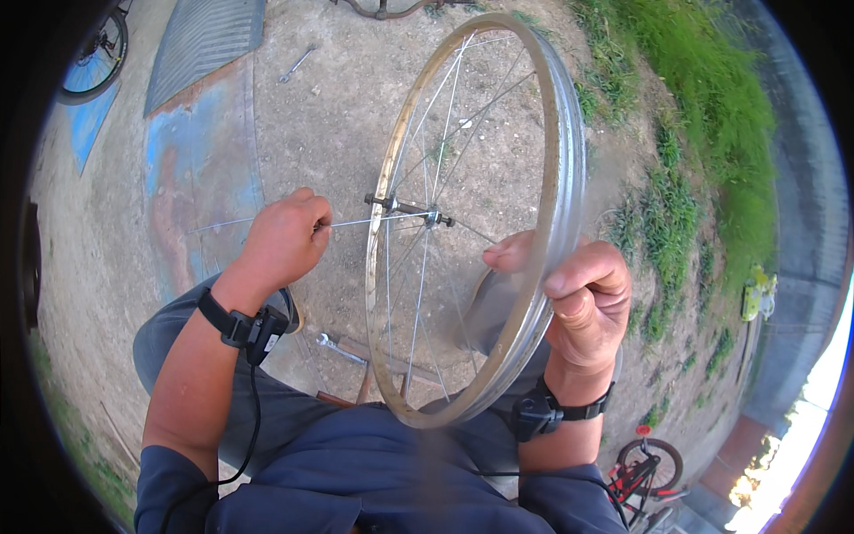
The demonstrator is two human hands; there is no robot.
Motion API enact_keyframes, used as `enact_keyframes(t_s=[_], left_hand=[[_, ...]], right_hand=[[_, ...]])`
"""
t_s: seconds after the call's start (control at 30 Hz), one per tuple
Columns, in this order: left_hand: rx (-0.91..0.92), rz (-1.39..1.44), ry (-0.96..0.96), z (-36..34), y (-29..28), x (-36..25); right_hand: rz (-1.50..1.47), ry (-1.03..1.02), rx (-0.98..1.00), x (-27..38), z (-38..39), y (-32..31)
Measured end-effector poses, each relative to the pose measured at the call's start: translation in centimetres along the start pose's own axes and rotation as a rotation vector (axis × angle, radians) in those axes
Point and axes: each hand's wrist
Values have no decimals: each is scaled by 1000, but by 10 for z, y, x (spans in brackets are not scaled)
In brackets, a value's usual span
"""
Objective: The person laces a bicycle wheel by inserting spokes through the rim and hub, then threads and tightens the nipples by hand. The wheel is rotated and repositioned repeatedly to access different spoke holes.
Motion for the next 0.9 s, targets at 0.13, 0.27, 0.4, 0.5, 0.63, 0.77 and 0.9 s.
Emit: enact_keyframes(t_s=[0.13,0.27,0.4,0.5,0.63,0.77,0.9], left_hand=[[6,34,-18,-1,7,0],[23,77,-65,-4,24,-2],[33,107,-75,-10,43,-11],[22,92,-87,-15,54,-22],[27,45,-117,-20,62,-30],[57,39,-125,-17,68,-31],[62,36,-115,-14,74,-29]], right_hand=[[-26,8,-11,-1,-1,5],[-64,4,26,-4,-6,12],[-57,-9,44,-6,-9,20],[-92,70,3,-4,-10,28],[-344,138,-109,-12,-16,38],[-344,285,-428,-18,-16,33],[-169,415,-607,-62,-19,17]])
Point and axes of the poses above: each hand's wrist, its own z-axis away from the middle knuckle, its own y-axis out of the palm, x = y × z, and after that the axes turned 15 degrees about -x, right-handed
